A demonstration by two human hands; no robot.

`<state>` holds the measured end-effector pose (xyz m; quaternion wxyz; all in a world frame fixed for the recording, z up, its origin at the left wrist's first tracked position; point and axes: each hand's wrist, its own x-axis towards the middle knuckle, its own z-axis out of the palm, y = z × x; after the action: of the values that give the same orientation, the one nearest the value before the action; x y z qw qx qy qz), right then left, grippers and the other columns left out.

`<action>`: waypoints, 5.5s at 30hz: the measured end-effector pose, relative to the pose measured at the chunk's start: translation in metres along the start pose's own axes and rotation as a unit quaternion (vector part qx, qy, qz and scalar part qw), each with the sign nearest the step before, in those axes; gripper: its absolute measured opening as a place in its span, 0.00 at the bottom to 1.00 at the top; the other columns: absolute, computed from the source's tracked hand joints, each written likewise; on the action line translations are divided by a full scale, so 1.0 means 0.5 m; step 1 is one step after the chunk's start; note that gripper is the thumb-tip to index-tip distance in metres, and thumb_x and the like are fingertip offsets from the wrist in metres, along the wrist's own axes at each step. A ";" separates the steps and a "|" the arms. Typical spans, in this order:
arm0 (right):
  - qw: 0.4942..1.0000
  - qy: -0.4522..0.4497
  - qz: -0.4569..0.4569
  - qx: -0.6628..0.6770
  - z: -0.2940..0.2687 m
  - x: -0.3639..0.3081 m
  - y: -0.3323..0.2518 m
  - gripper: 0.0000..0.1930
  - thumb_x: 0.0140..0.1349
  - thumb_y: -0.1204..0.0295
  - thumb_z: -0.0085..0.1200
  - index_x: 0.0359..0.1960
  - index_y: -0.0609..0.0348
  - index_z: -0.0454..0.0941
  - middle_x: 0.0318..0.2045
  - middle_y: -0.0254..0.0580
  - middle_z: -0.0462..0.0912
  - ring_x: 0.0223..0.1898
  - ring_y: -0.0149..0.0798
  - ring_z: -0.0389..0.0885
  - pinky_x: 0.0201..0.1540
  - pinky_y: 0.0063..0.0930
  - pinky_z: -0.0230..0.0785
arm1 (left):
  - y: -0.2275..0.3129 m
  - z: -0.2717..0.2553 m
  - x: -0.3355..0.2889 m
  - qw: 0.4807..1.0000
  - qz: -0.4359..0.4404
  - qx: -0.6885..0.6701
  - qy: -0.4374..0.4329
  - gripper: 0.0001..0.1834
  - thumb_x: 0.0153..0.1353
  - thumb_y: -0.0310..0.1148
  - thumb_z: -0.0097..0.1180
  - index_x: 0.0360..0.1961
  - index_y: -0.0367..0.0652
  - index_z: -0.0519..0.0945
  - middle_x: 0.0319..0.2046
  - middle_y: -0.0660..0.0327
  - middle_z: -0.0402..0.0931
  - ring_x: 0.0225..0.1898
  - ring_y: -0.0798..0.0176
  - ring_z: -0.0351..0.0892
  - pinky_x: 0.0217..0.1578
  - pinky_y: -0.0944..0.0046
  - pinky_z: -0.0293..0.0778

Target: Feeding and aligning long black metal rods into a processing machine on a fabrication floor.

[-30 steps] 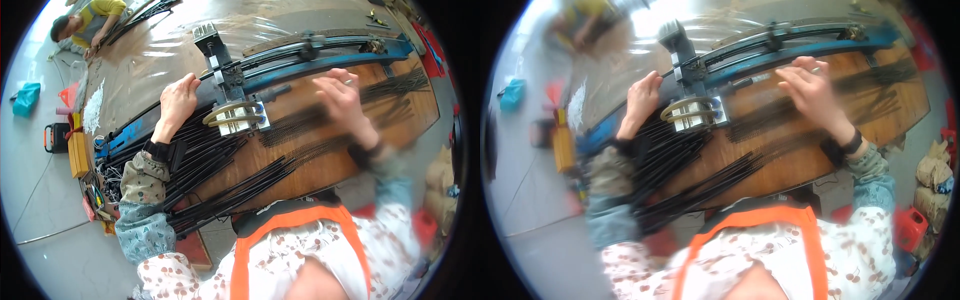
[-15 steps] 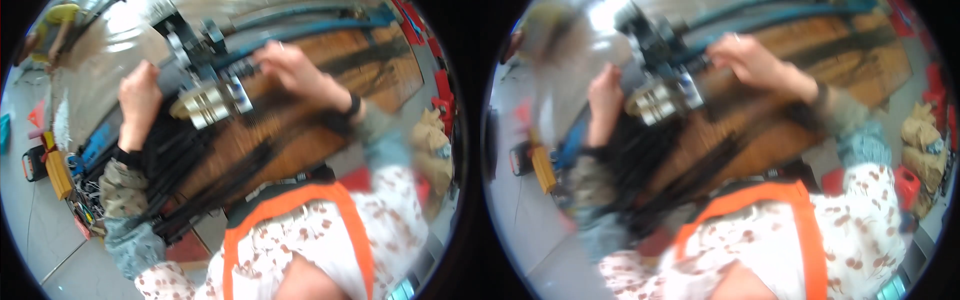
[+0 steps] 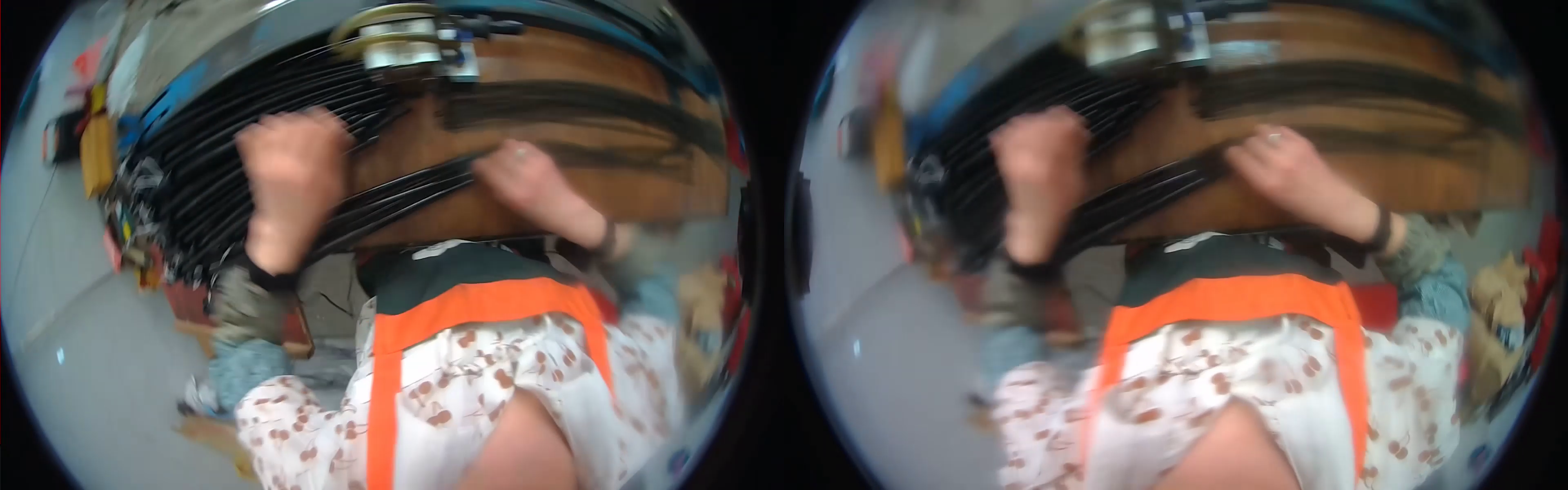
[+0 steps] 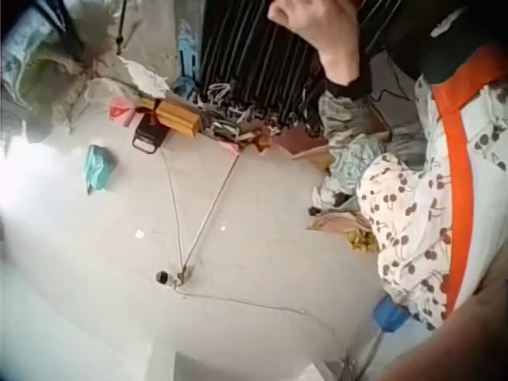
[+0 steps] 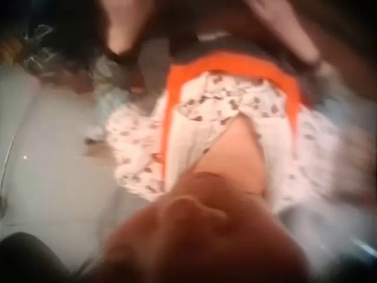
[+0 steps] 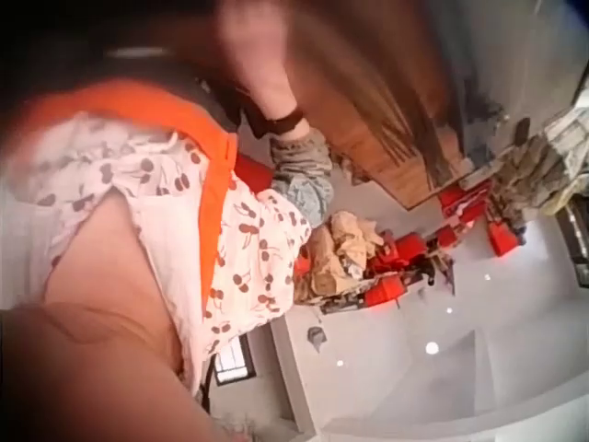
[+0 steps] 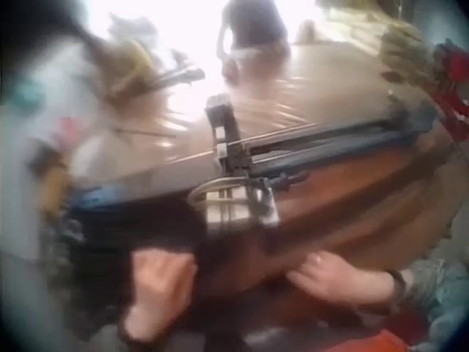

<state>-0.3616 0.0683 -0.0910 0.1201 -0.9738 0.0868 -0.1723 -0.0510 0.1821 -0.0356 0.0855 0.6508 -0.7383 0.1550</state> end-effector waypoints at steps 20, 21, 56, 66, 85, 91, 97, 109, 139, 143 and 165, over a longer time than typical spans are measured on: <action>0.983 0.120 0.104 0.094 0.009 -0.012 0.022 0.11 0.54 0.76 0.63 0.39 0.60 0.78 0.36 0.46 0.80 0.43 0.51 0.78 0.44 0.42 0.72 | 0.130 0.013 -0.116 0.945 -0.101 -0.287 -0.119 0.05 0.61 0.29 0.56 0.34 0.42 0.73 0.34 0.51 0.69 0.36 0.45 0.74 0.31 0.49 0.76; 0.980 0.151 0.114 0.065 -0.004 -0.010 0.045 0.09 0.56 0.77 0.61 0.39 0.59 0.79 0.36 0.46 0.80 0.42 0.51 0.78 0.44 0.42 0.72 | 0.125 0.008 -0.095 0.951 -0.074 -0.275 -0.117 0.03 0.61 0.27 0.56 0.34 0.42 0.74 0.34 0.52 0.70 0.33 0.47 0.76 0.29 0.50 0.76; 0.913 0.299 0.279 0.018 -0.123 0.041 0.305 0.07 0.70 0.72 0.53 0.45 0.59 0.81 0.27 0.35 0.79 0.31 0.29 0.78 0.36 0.26 0.72 | -0.217 -0.182 0.277 0.984 -0.005 0.017 0.176 0.08 0.71 0.28 0.52 0.47 0.35 0.76 0.35 0.46 0.76 0.36 0.41 0.75 0.38 0.53 0.72; 0.944 0.187 0.033 0.270 -0.124 0.530 0.178 0.08 0.65 0.66 0.60 0.39 0.57 0.84 0.25 0.37 0.85 0.28 0.29 0.83 0.34 0.23 0.74 | -0.375 -0.254 0.045 0.974 -0.095 -0.045 0.199 0.13 0.68 0.26 0.56 0.53 0.36 0.79 0.31 0.49 0.76 0.28 0.53 0.74 0.31 0.58 0.70; 0.967 0.098 0.074 -0.223 -0.171 0.310 0.317 0.04 0.57 0.77 0.58 0.32 0.53 0.78 0.30 0.39 0.83 0.43 0.44 0.82 0.55 0.38 0.64 | -0.389 -0.175 0.021 0.981 -0.171 -0.061 0.074 0.13 0.65 0.29 0.59 0.51 0.45 0.82 0.26 0.50 0.74 0.26 0.50 0.76 0.29 0.58 0.72; 0.905 0.099 0.189 -0.367 -0.315 0.018 0.422 0.06 0.66 0.72 0.50 0.37 0.55 0.80 0.34 0.37 0.83 0.49 0.43 0.78 0.63 0.42 0.58 | -0.293 -0.018 0.202 0.987 0.033 -0.138 0.072 0.08 0.62 0.35 0.60 0.42 0.50 0.83 0.27 0.56 0.77 0.31 0.49 0.81 0.31 0.53 0.78; 0.919 0.105 0.235 -0.299 -0.289 -0.044 0.468 0.05 0.68 0.73 0.50 0.39 0.57 0.77 0.36 0.44 0.80 0.47 0.46 0.77 0.62 0.41 0.58 | -0.244 0.053 0.261 0.991 0.034 -0.128 0.023 0.13 0.68 0.40 0.54 0.33 0.42 0.79 0.28 0.52 0.77 0.32 0.47 0.80 0.34 0.53 0.77; 0.922 0.173 0.249 -0.240 -0.258 -0.010 0.433 0.03 0.65 0.75 0.54 0.36 0.61 0.75 0.32 0.45 0.75 0.39 0.49 0.74 0.45 0.39 0.66 | -0.226 0.080 0.255 0.947 -0.059 -0.308 0.064 0.09 0.59 0.36 0.63 0.32 0.42 0.83 0.29 0.53 0.79 0.34 0.46 0.80 0.38 0.53 0.75; 0.976 0.165 0.090 0.106 -0.085 0.147 0.166 0.09 0.60 0.79 0.57 0.42 0.64 0.78 0.30 0.48 0.78 0.33 0.47 0.77 0.37 0.36 0.70 | -0.187 0.085 0.280 0.988 -0.027 -0.154 -0.004 0.10 0.67 0.35 0.53 0.31 0.42 0.72 0.26 0.50 0.78 0.32 0.41 0.79 0.32 0.45 0.71; 0.958 0.135 0.169 0.191 -0.090 0.168 0.183 0.11 0.63 0.75 0.57 0.46 0.62 0.78 0.32 0.47 0.79 0.32 0.44 0.77 0.37 0.29 0.69 | -0.187 0.096 0.295 0.985 0.065 -0.131 0.086 0.07 0.65 0.32 0.55 0.32 0.43 0.71 0.26 0.55 0.77 0.31 0.48 0.79 0.31 0.51 0.73; 0.993 0.078 0.073 -0.041 0.028 0.152 0.045 0.09 0.49 0.70 0.66 0.27 0.55 0.77 0.30 0.39 0.76 0.36 0.44 0.77 0.37 0.36 0.73 | -0.118 0.057 0.013 0.986 0.116 -0.015 -0.115 0.15 0.58 0.28 0.56 0.47 0.41 0.76 0.33 0.61 0.71 0.37 0.59 0.73 0.39 0.63 0.75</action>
<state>-0.2892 0.0338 -0.0858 0.0855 -0.9526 0.1735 -0.2346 0.0083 0.1602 -0.0532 -0.0091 0.5734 -0.8156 0.0769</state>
